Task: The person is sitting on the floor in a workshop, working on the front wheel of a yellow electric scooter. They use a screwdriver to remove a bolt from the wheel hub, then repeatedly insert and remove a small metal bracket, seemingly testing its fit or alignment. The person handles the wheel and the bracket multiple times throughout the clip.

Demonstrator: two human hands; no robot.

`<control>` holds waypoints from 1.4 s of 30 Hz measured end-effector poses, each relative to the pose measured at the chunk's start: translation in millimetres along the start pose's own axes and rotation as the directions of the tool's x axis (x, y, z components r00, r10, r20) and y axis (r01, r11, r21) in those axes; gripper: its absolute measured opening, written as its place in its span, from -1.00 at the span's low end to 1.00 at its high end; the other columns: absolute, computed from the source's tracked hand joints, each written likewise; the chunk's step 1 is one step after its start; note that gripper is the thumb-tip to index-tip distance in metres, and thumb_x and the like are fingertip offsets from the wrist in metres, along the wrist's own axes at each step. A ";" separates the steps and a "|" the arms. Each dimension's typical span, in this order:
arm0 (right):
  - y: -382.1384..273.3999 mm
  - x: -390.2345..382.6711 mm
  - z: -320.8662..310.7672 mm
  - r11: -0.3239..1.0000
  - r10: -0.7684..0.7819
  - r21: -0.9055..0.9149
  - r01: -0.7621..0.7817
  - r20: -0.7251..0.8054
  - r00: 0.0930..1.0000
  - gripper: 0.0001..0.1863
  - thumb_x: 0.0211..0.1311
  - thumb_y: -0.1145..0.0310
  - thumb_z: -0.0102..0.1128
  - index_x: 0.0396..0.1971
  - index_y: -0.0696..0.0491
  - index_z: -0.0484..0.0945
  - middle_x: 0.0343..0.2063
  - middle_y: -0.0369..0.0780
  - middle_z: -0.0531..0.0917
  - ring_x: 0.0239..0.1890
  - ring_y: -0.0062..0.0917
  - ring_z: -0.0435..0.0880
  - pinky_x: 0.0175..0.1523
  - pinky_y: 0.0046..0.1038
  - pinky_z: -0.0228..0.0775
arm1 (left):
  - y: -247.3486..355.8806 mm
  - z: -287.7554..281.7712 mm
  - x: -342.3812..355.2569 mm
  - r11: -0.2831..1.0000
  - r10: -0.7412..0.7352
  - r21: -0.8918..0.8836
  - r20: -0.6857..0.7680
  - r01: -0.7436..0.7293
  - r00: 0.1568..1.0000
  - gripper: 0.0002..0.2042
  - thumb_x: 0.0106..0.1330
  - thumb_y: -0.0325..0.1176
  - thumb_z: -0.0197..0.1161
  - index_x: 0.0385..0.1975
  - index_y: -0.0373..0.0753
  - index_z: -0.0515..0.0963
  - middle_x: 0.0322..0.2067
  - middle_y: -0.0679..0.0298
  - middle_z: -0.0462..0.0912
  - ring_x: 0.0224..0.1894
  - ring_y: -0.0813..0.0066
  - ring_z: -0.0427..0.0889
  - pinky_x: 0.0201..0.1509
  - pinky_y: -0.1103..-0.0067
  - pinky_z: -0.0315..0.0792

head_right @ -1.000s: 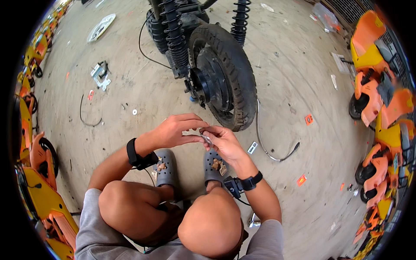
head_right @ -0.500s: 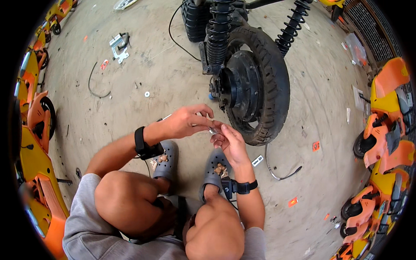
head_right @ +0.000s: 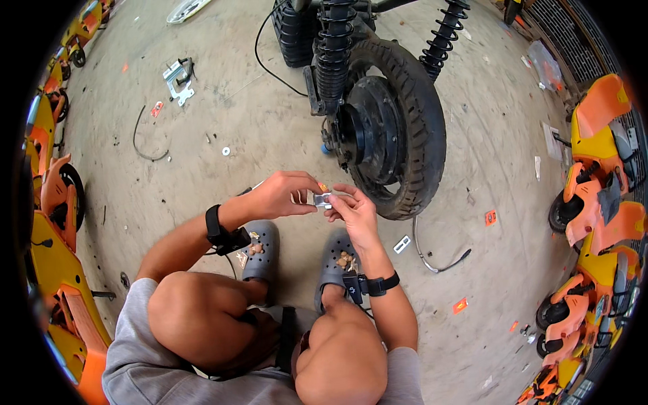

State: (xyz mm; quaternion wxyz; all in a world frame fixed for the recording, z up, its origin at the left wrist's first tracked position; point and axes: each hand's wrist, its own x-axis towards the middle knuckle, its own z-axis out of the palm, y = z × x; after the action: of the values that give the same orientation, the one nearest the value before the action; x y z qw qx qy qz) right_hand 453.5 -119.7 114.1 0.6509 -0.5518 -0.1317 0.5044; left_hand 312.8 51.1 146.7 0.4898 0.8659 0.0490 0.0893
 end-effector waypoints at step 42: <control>9.5 24.2 23.2 0.778 -0.520 -0.518 0.354 -0.215 0.827 -0.78 0.13 0.45 0.41 -0.22 0.19 0.68 -0.39 -0.30 0.70 -0.50 -0.76 0.55 -0.40 -0.66 0.38 | -50.1 35.7 34.0 0.240 -0.438 -0.932 0.145 0.270 0.887 -0.67 0.41 -0.33 0.20 0.09 -0.35 0.48 -0.25 0.20 0.67 -0.33 0.47 0.65 -0.24 0.55 0.57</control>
State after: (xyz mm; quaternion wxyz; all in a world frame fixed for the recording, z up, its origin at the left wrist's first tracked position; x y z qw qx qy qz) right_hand 442.9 -87.8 105.0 0.6154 -0.7219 -0.2563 0.1858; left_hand 353.4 52.8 89.4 0.8973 0.3803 0.2184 0.0507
